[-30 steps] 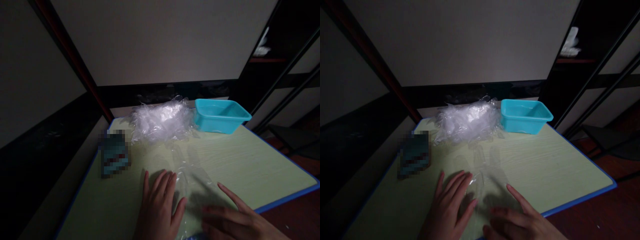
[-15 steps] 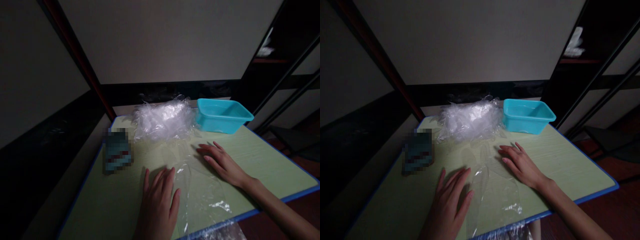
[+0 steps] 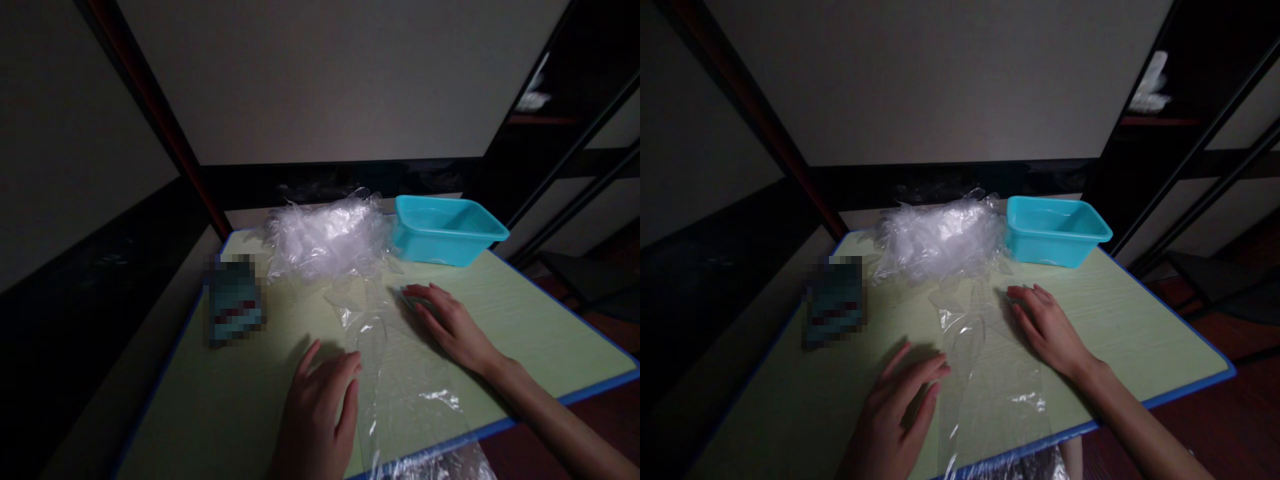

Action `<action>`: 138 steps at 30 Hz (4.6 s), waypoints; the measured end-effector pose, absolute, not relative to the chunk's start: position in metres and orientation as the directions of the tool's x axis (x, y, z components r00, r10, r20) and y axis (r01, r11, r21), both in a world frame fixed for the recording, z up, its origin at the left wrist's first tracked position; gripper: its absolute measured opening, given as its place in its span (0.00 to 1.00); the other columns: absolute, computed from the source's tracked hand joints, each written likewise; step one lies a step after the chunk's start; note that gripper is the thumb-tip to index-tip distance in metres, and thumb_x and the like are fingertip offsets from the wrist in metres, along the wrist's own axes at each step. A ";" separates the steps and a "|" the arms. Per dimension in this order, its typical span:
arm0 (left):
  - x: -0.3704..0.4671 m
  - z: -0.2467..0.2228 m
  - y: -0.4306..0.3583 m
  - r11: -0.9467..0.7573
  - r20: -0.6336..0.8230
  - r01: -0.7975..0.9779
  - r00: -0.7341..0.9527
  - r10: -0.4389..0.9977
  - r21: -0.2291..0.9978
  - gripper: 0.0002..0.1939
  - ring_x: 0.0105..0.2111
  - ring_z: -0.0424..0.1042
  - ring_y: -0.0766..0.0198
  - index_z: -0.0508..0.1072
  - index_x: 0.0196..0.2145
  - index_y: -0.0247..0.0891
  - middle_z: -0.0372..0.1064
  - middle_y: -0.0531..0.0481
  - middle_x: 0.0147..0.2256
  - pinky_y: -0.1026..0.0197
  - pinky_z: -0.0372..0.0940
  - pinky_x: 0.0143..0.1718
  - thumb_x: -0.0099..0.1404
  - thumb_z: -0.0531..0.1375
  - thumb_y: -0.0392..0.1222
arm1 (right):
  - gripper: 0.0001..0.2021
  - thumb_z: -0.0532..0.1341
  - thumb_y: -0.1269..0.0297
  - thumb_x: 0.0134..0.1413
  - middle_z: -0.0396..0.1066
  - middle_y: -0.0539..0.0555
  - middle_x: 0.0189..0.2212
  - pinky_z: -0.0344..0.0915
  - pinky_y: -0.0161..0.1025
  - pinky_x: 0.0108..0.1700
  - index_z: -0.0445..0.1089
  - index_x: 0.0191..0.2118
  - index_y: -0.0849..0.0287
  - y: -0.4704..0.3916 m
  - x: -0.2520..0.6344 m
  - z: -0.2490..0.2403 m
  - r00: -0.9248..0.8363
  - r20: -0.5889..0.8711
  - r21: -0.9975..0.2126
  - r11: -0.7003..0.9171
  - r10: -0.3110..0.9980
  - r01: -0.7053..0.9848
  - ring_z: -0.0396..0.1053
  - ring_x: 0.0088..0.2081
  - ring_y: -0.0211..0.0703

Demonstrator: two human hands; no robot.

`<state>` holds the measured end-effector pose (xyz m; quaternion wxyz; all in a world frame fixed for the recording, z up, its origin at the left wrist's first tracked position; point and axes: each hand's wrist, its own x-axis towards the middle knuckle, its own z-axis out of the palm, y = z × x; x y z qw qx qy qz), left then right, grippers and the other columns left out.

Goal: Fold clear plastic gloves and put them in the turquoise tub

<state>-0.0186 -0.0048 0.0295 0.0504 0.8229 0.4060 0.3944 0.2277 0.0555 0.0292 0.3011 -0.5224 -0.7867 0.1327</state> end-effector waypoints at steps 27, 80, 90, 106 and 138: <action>-0.033 0.058 0.008 0.024 -0.065 0.154 0.266 0.962 0.988 0.11 0.42 0.71 0.58 0.76 0.36 0.38 0.75 0.49 0.38 0.59 0.61 0.47 0.62 0.54 0.42 | 0.12 0.55 0.57 0.59 0.73 0.54 0.32 0.66 0.38 0.42 0.69 0.39 0.58 0.032 0.216 0.048 -0.411 0.051 -0.997 0.021 0.910 -0.077 0.71 0.35 0.39; -0.018 0.044 0.073 0.367 0.025 -0.367 0.735 0.678 0.855 0.36 0.50 0.66 0.51 0.74 0.42 0.30 0.71 0.39 0.46 0.49 0.51 0.54 0.65 0.40 0.64 | 0.21 0.55 0.47 0.55 0.59 0.45 0.13 0.68 0.44 0.38 0.64 0.20 0.57 0.046 0.213 0.031 -0.355 0.103 -0.962 0.002 0.929 -0.275 0.56 0.16 0.34; -0.006 0.028 0.062 0.461 -0.088 -0.234 0.813 0.576 0.856 0.38 0.51 0.65 0.48 0.74 0.42 0.27 0.69 0.33 0.47 0.47 0.50 0.55 0.64 0.41 0.65 | 0.25 0.47 0.45 0.59 0.61 0.48 0.14 0.62 0.39 0.34 0.63 0.20 0.58 0.041 0.214 0.023 -0.497 0.063 -0.996 0.024 0.866 -0.084 0.59 0.22 0.37; -0.006 0.024 0.062 0.461 -0.125 -0.197 0.805 0.580 0.865 0.37 0.51 0.65 0.51 0.74 0.42 0.29 0.69 0.35 0.47 0.50 0.50 0.56 0.64 0.42 0.65 | 0.26 0.46 0.47 0.61 0.58 0.47 0.16 0.55 0.37 0.30 0.61 0.18 0.58 0.040 0.216 0.022 -0.511 0.054 -0.992 0.106 0.858 0.072 0.57 0.22 0.37; -0.020 0.026 0.074 0.556 -0.054 -0.278 0.860 0.508 0.783 0.37 0.48 0.68 0.52 0.73 0.43 0.25 0.71 0.35 0.44 0.51 0.51 0.53 0.68 0.37 0.60 | 0.23 0.51 0.46 0.57 0.62 0.47 0.15 0.65 0.46 0.42 0.65 0.23 0.60 0.043 0.214 0.025 -0.516 0.058 -0.984 -0.038 0.854 -0.173 0.61 0.21 0.35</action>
